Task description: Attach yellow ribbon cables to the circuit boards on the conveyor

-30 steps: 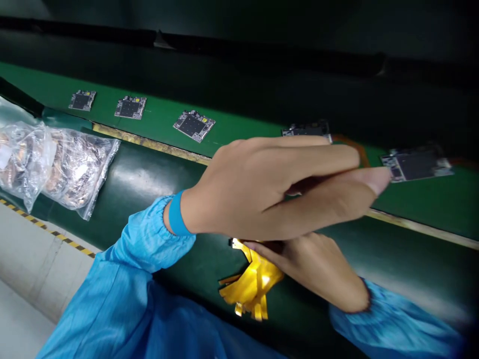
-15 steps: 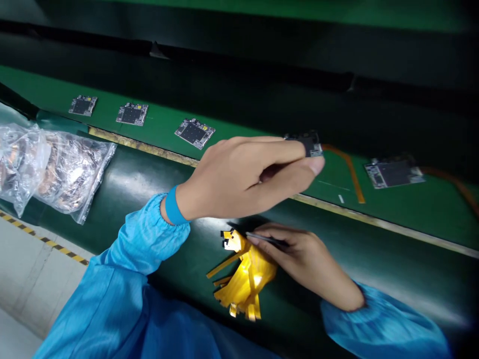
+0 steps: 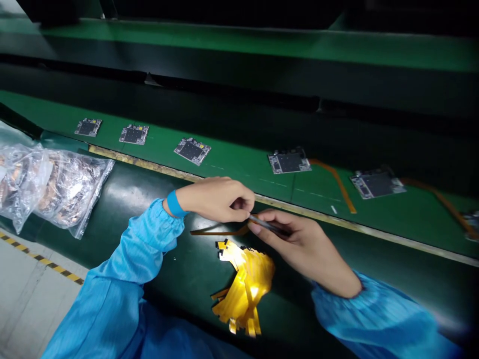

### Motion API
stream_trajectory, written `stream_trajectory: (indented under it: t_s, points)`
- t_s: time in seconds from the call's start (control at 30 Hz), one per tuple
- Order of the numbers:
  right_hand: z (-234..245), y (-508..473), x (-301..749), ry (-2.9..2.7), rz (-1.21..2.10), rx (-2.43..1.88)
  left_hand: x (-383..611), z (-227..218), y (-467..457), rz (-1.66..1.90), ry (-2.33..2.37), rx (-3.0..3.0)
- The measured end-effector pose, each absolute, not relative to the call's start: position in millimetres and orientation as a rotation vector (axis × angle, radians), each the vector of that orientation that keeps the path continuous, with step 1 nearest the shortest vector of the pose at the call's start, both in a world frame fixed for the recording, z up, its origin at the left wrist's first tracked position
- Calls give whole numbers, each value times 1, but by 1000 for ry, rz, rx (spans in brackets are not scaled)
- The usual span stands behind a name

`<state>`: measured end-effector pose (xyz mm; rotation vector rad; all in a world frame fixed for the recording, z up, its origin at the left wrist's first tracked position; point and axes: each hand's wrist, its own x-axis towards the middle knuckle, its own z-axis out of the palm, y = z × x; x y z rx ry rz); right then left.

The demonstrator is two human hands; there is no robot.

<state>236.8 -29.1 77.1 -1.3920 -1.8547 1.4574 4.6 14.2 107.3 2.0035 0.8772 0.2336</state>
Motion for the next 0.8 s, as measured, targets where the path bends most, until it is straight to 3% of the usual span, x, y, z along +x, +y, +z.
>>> stream_trajectory:
  t_s: [0.57,0.8]
  points:
    - [69,-24,230,-1790,1453,-1355,6,83,21,469,777,1711]
    - [59,-12,226,-1682,1199,-1390,7,70,24,674,907,1580]
